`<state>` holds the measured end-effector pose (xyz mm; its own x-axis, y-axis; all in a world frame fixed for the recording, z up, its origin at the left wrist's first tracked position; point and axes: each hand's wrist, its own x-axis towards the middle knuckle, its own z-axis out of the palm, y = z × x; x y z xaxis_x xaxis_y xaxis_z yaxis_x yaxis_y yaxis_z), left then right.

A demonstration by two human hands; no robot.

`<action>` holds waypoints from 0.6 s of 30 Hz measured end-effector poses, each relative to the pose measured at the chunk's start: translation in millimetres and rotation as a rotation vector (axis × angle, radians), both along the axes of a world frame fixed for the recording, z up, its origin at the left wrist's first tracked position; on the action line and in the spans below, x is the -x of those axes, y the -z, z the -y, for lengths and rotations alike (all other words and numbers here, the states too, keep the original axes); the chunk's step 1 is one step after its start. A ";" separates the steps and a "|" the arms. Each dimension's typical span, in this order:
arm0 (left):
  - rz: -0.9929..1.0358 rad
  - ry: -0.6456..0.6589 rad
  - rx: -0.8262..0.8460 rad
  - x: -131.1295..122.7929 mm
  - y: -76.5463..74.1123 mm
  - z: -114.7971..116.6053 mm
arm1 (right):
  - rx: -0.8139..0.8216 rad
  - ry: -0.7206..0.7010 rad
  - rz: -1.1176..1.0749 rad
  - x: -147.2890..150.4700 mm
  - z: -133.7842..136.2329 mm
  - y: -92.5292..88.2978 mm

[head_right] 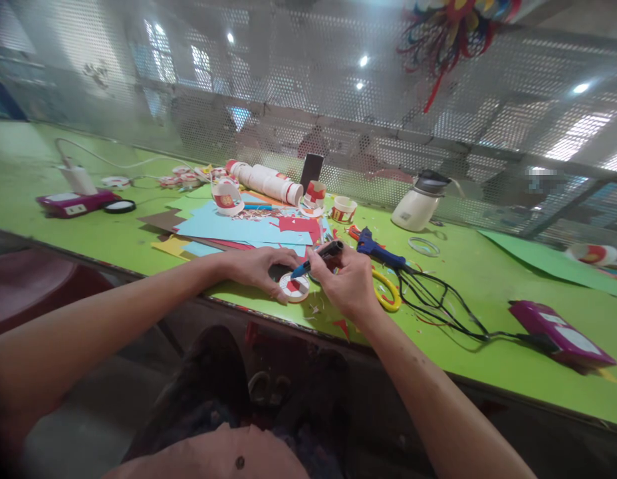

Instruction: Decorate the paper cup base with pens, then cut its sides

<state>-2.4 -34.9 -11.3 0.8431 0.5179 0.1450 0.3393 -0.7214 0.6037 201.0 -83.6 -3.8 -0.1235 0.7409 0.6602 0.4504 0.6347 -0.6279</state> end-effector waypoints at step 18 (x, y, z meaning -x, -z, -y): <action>-0.024 -0.022 -0.008 -0.3 -0.5 0.6 | 0.001 -0.011 0.031 0.8 -0.4 -0.3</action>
<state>-2.1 -35.5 -10.8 0.8349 0.5351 0.1293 0.3690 -0.7182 0.5899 200.2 -83.1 -3.5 -0.1519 0.7403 0.6549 0.4625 0.6388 -0.6148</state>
